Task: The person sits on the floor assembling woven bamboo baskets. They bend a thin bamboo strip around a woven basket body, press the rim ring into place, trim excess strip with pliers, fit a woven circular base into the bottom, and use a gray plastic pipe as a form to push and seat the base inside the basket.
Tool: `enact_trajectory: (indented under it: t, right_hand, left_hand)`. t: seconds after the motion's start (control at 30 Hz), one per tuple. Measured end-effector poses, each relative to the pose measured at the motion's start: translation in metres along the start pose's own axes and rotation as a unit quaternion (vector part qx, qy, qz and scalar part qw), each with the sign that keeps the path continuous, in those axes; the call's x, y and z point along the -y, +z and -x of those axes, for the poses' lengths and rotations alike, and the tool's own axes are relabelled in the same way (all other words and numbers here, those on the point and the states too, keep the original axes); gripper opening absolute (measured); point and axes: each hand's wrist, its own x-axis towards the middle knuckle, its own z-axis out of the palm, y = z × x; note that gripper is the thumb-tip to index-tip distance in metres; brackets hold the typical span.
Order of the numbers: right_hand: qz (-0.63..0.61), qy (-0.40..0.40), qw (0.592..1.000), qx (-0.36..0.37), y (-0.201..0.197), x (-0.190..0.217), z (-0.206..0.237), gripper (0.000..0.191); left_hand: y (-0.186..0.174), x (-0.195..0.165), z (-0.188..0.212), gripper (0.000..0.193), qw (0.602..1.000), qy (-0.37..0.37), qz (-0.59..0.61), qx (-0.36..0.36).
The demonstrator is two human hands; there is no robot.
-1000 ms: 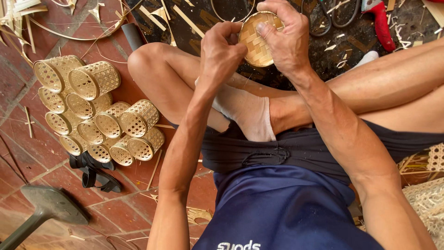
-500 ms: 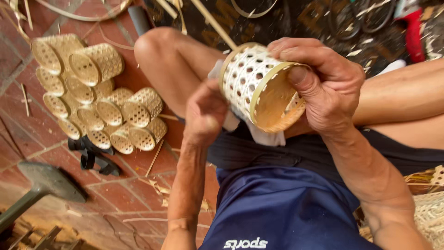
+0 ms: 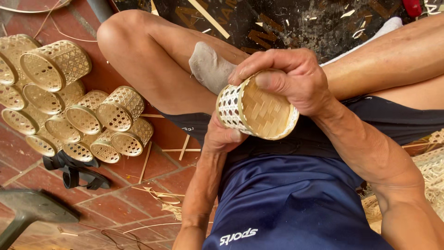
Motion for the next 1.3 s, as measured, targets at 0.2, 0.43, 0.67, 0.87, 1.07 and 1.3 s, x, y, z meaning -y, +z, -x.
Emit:
enact_trajectory:
  t: [0.2,0.43,0.67,0.87,1.07,1.3]
  right_hand:
    - [-0.068,0.033,0.997,0.027,-0.004,0.006,-0.002,0.031]
    - [-0.077,0.032,0.994,0.067,-0.009,0.004,-0.007,0.031]
    - [-0.006,0.016,0.995,0.101,-0.018,0.003,-0.006,0.036]
    - [-0.031,0.016,0.994,0.1,-0.014,0.003,-0.006,0.035]
    - [0.106,-0.036,0.99,0.091,-0.015,0.023,-0.002,0.04]
    - [0.297,-0.008,0.955,0.012,-0.003,0.043,0.008,0.052]
  left_hand:
    - [-0.013,0.011,-0.009,0.101,1.0,-0.019,0.003,0.007]
    - [-0.01,0.01,-0.014,0.112,0.998,0.01,-0.063,0.012]
    - [-0.022,0.015,-0.012,0.105,0.999,-0.031,0.015,-0.009]
    - [-0.023,0.013,-0.008,0.107,1.0,-0.018,-0.012,0.008]
    - [-0.012,0.004,-0.016,0.097,0.999,-0.032,0.01,0.007]
    - [0.009,-0.009,-0.021,0.093,0.997,-0.032,0.064,0.018]
